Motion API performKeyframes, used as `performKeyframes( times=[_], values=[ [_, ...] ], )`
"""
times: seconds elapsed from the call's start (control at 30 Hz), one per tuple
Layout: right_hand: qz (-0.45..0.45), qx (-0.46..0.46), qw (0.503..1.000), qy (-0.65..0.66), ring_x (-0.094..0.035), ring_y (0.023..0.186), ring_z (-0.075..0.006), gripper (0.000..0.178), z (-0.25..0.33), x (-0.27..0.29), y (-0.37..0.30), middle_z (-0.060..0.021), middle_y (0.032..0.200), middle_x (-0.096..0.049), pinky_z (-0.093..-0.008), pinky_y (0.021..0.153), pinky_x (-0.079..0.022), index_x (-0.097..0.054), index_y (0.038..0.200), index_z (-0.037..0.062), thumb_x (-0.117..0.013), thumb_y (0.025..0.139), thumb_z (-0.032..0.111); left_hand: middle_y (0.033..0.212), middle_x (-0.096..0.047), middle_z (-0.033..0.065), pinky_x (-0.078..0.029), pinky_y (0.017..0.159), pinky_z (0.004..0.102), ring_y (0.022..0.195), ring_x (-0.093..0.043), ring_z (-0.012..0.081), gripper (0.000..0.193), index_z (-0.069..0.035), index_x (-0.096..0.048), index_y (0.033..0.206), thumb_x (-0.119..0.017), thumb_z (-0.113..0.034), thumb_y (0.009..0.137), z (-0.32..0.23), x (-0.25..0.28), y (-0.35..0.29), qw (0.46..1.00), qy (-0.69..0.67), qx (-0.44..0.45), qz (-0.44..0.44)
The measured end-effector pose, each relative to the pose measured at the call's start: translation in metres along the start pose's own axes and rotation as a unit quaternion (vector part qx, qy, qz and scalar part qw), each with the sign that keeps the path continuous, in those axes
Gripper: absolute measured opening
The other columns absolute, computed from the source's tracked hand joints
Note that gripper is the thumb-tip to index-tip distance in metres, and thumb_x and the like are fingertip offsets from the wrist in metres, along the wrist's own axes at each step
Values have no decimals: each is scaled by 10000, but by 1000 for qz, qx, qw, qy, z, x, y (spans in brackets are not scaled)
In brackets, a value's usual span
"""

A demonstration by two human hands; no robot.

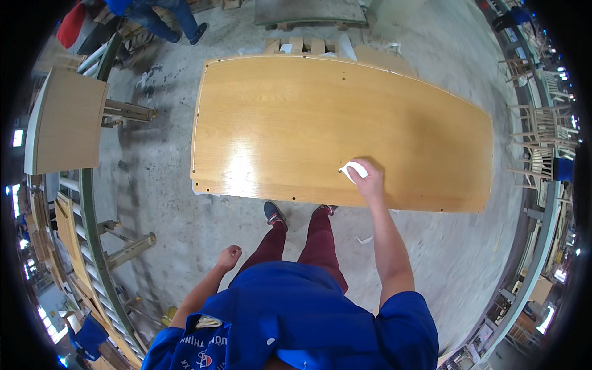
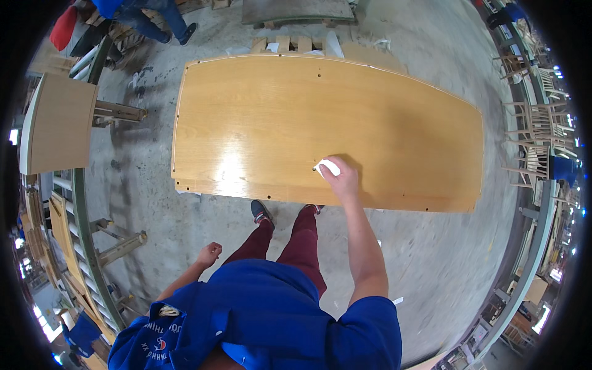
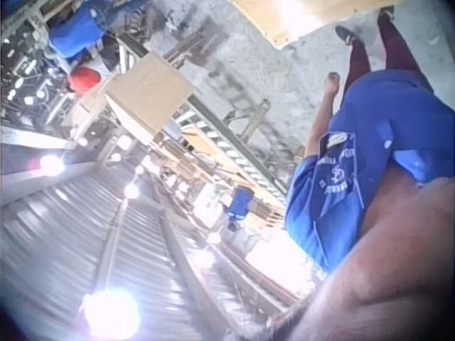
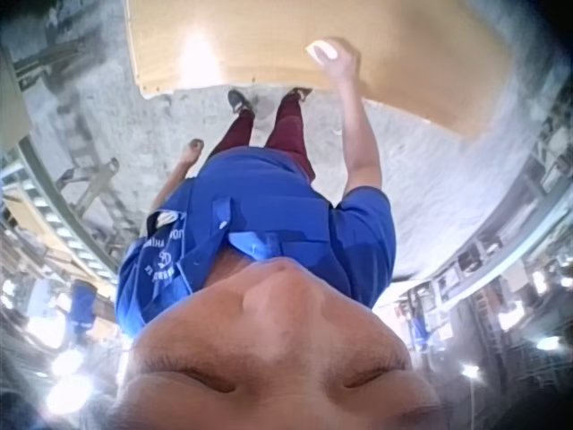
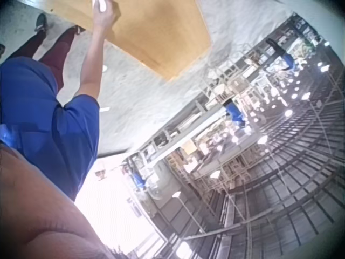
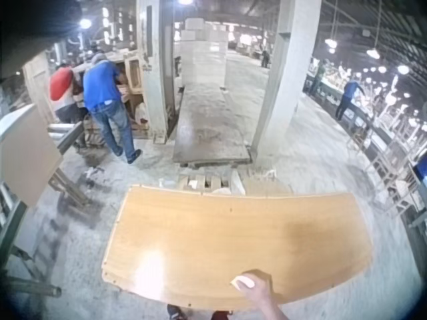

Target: The person sits on the floor and wipes small wrapped items with a cloth, placing them into a bucket. Then the person stands and wipes the surface of large yellow wooden panels with a white cloth.

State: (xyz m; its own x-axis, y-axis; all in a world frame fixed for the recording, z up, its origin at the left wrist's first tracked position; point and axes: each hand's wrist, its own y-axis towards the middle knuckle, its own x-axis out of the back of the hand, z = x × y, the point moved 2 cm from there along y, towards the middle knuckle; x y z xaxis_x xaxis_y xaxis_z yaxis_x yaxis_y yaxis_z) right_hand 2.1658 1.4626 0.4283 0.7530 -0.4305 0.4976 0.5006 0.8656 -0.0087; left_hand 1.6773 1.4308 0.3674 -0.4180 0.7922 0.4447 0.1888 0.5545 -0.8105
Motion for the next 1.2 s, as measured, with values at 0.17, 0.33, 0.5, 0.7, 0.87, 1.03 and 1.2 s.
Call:
performKeyframes(
  times=[0.17,0.33,0.5,0.7,0.87,1.03,1.2],
  values=[
    [-23,5,1000,12,-674,782,-183,250,4,-4,26,-87,858,-697,-286,698,-514,-677,956,59,-726,783,232,949,-666,150,-494,803,393,923,-634,305,315,-79,-629,1014,-548,-347,869,-4,0,2,1000,-23,10,-16],
    [-31,16,999,19,-664,787,-176,250,12,-7,70,-76,868,-693,-276,702,-503,-668,980,63,-714,803,233,913,-669,146,-494,797,389,896,-643,291,337,-81,-632,1005,-532,-374,870,-13,-5,-1,998,-36,45,-9],
    [-49,40,998,5,-663,816,-192,269,14,-10,124,-80,888,-691,-295,722,-500,-663,990,69,-710,804,257,843,-672,137,-505,746,373,775,-663,260,321,-63,-634,990,-528,-344,876,-25,-11,-5,997,-61,36,-19],
    [-90,58,994,-9,-666,826,-234,286,13,-18,185,-100,891,-691,-326,735,-505,-670,979,78,-713,791,289,812,-673,122,-513,705,354,697,-669,219,320,-46,-626,980,-534,-338,886,-38,-10,-3,996,-74,41,-26],
    [-143,62,988,-6,-668,825,-245,276,10,-18,223,-107,877,-692,-338,738,-509,-679,972,91,-718,784,289,824,-673,120,-516,700,348,688,-668,211,326,-51,-625,989,-553,-349,879,-45,-9,1,992,-109,48,-36],
    [-148,87,984,-40,-669,805,-251,293,8,-19,235,-106,864,-691,-336,717,-511,-682,960,91,-720,776,316,823,-670,127,-516,697,348,685,-667,210,325,-56,-629,989,-555,-352,877,-46,-9,2,990,-121,60,-34],
    [-138,66,988,-33,-669,796,-258,304,3,-21,239,-109,846,-691,-338,710,-509,-684,957,83,-722,772,322,832,-669,134,-515,703,351,703,-666,211,322,-61,-628,996,-551,-350,878,-48,-6,5,990,-125,50,-33]
  ],
)
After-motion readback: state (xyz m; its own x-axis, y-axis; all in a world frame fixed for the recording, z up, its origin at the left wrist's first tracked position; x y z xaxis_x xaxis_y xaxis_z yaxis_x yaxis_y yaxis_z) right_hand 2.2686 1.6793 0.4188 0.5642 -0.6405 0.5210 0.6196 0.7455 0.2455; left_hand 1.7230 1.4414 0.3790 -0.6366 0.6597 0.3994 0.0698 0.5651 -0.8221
